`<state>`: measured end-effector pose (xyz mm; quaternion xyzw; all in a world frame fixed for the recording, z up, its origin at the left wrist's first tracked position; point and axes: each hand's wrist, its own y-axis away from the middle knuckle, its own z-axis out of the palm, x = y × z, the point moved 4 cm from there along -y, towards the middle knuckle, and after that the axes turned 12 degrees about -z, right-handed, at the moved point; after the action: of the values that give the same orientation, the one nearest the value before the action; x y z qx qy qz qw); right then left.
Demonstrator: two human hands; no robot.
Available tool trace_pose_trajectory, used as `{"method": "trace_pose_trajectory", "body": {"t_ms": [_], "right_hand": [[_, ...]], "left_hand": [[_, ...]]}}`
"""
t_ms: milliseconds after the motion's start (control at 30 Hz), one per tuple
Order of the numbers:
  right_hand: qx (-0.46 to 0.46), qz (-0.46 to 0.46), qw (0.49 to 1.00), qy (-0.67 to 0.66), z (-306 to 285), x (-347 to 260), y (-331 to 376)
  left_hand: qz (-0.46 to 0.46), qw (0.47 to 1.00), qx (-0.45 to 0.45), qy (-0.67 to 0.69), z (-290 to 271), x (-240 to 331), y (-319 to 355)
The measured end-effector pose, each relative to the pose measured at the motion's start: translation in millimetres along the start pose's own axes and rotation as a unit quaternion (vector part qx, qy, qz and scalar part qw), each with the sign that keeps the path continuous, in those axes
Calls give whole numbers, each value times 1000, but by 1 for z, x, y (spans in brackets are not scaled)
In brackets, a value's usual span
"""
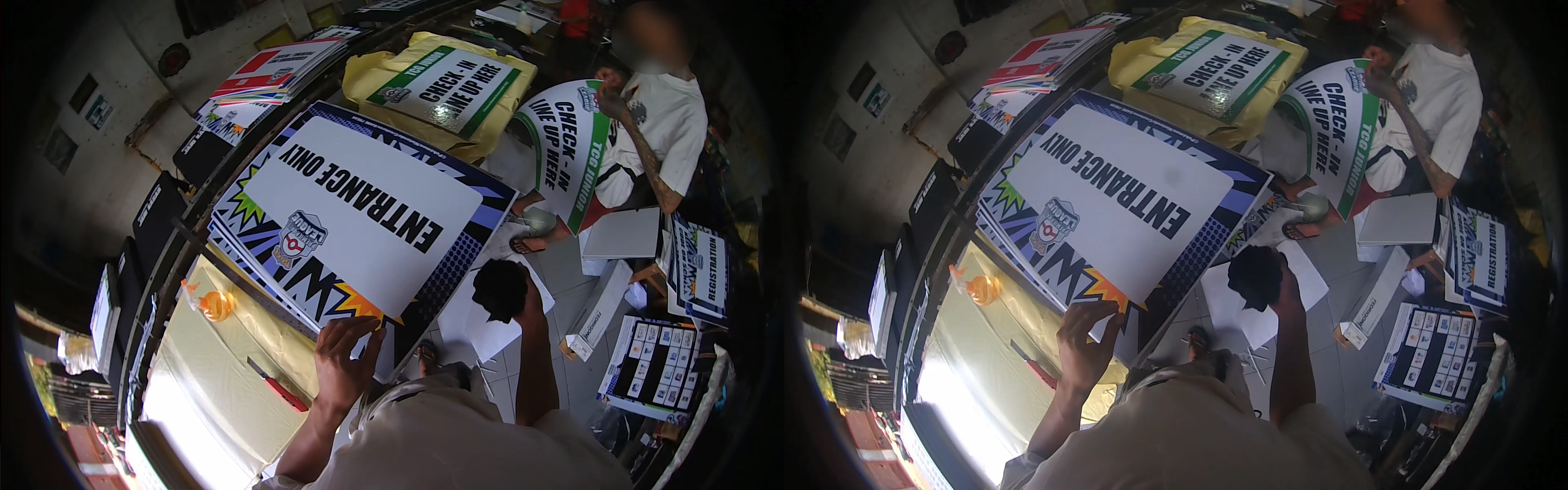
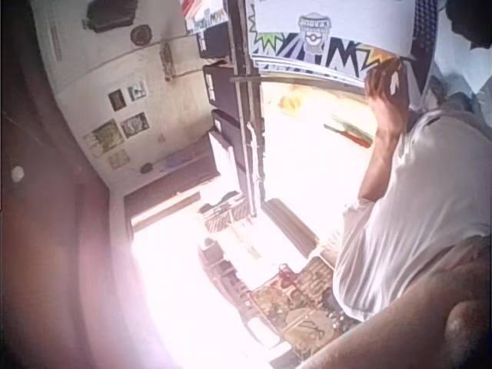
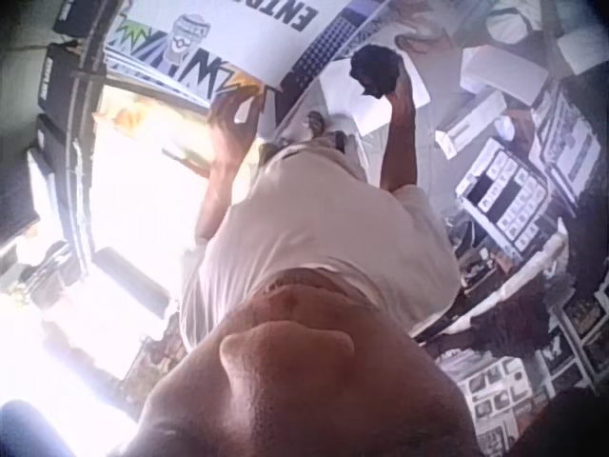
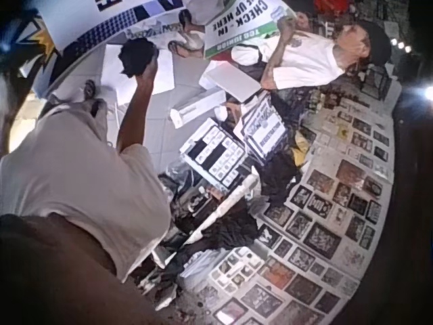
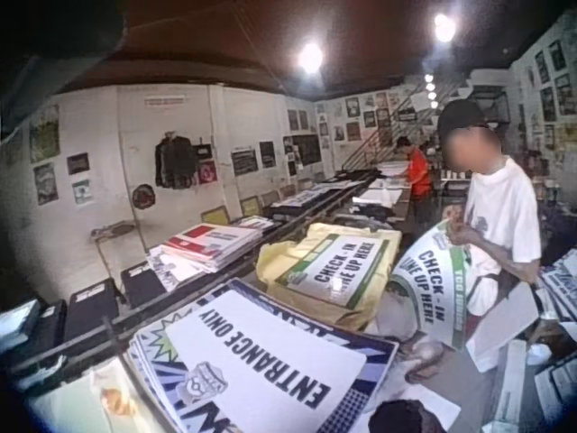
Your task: The person assembles a sign by cutting a white board with a utility knife and a metal ruler. They then place a printed 'Entrance and Exit' graphic onto the board and wipe the surface with a black cloth. The person handles the sign multiple times, flipping it and wiping it again before placing it on a stack.
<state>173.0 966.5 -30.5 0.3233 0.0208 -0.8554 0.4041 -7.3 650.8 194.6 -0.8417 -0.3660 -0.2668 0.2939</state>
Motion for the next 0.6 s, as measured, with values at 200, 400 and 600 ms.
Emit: {"method": "trace_pose_trajectory", "body": {"t_ms": [200,400,600], "right_hand": [[-69,-217,823,520,46,-93,-27],[-7,-184,784,594,76,-127,-54],[126,-469,594,642,150,-127,-39]], "left_hand": [[36,999,-15,18,5,-9,0],[6,999,-27,34,5,-18,-1],[58,996,-42,-62,18,-2,-5]]}}
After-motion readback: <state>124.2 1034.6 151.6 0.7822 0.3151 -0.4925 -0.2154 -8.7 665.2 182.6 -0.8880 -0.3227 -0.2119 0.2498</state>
